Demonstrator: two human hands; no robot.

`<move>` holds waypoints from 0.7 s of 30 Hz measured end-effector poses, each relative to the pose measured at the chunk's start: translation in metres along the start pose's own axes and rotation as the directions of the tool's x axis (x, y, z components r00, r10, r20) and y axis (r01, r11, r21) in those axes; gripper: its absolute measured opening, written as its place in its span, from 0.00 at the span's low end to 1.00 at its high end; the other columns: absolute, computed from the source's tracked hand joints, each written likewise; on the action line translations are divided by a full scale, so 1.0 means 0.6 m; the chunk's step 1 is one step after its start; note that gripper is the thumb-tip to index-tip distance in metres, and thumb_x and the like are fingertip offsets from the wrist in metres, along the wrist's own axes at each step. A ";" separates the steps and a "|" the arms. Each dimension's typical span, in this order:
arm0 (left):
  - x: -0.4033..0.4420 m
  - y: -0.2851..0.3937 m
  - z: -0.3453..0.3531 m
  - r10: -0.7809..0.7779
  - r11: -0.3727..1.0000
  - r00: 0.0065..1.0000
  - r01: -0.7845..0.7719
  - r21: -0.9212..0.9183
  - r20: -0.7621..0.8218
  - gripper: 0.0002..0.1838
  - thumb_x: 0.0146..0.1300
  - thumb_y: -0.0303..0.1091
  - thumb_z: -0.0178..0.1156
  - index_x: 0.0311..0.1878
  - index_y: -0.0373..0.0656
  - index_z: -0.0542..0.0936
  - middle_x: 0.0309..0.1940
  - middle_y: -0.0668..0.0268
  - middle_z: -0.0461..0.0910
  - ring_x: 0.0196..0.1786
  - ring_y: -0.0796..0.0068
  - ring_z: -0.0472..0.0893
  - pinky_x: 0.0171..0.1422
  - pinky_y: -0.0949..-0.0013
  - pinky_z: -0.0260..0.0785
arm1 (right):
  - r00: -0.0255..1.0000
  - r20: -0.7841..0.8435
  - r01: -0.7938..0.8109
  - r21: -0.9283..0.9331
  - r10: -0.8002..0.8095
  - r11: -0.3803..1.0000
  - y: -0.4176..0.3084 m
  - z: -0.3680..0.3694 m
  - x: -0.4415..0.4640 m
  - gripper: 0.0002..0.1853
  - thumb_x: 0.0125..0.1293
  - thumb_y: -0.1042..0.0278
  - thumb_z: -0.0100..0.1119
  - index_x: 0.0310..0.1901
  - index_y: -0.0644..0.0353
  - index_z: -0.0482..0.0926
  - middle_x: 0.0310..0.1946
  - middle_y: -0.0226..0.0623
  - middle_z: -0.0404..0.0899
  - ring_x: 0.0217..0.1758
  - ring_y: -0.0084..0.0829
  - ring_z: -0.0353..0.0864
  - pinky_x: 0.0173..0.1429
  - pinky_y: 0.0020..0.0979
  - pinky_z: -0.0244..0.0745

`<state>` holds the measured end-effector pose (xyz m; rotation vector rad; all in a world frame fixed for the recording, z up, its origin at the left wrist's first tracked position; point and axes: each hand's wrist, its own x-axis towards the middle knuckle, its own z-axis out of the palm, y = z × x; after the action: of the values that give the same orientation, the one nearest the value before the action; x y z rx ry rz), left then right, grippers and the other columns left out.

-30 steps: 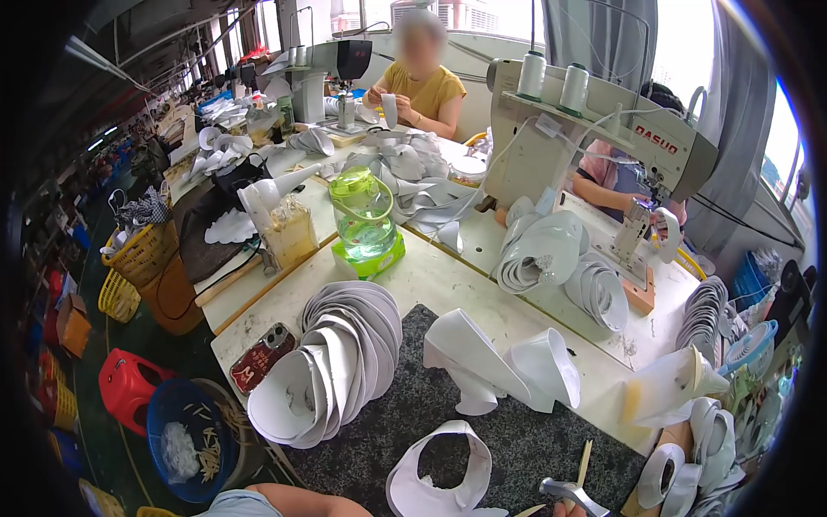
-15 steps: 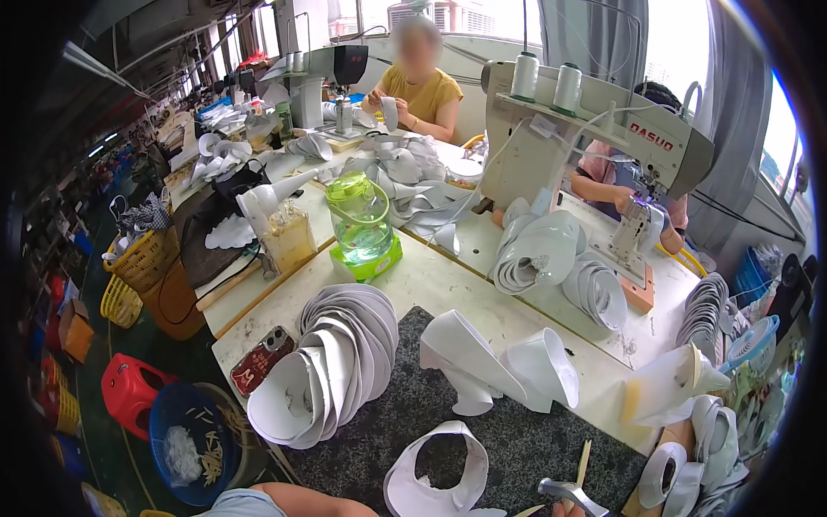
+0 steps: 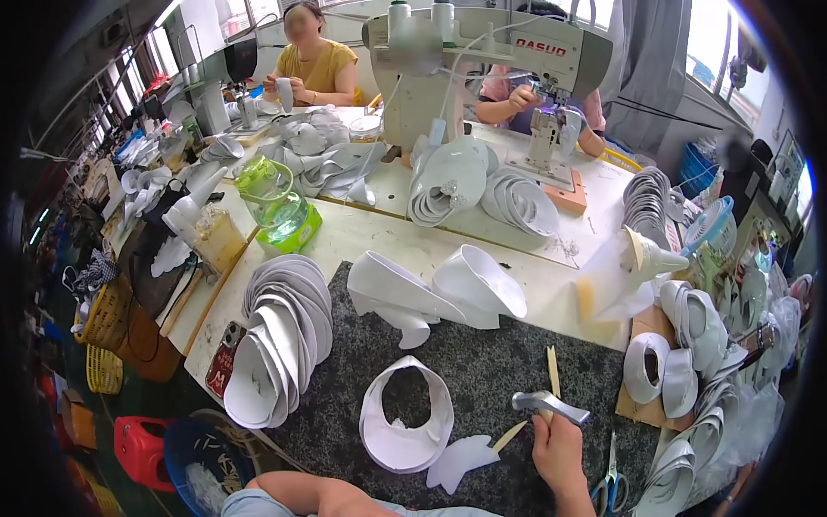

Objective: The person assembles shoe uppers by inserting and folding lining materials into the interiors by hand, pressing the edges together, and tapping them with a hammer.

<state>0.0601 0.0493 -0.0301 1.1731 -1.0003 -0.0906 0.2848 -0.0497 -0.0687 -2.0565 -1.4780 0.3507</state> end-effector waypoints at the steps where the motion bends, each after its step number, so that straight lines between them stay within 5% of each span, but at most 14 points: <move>1: 0.006 -0.002 0.004 0.000 1.000 1.000 0.000 -0.006 0.005 0.28 0.68 0.44 0.64 0.62 0.35 0.72 0.52 0.56 0.79 0.53 0.60 0.77 0.60 0.58 0.68 | 1.000 -0.001 -0.001 0.001 0.001 1.000 0.002 0.001 -0.001 0.10 0.68 0.69 0.58 0.35 0.69 0.75 0.25 0.55 0.78 0.30 0.57 0.79 0.33 0.48 0.69; 21: 0.089 -0.021 -0.034 -0.035 0.987 0.952 0.080 -0.138 0.303 0.27 0.68 0.44 0.64 0.62 0.34 0.72 0.52 0.56 0.79 0.53 0.61 0.77 0.60 0.58 0.68 | 0.994 0.071 -0.082 0.025 0.081 0.996 -0.006 -0.008 -0.004 0.11 0.70 0.62 0.57 0.39 0.64 0.79 0.31 0.53 0.81 0.36 0.56 0.81 0.40 0.50 0.75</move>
<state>0.1108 0.0299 -0.0083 1.0703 -1.2041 -0.3942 0.2837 -0.0524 -0.0627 -2.1056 -1.4239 0.4778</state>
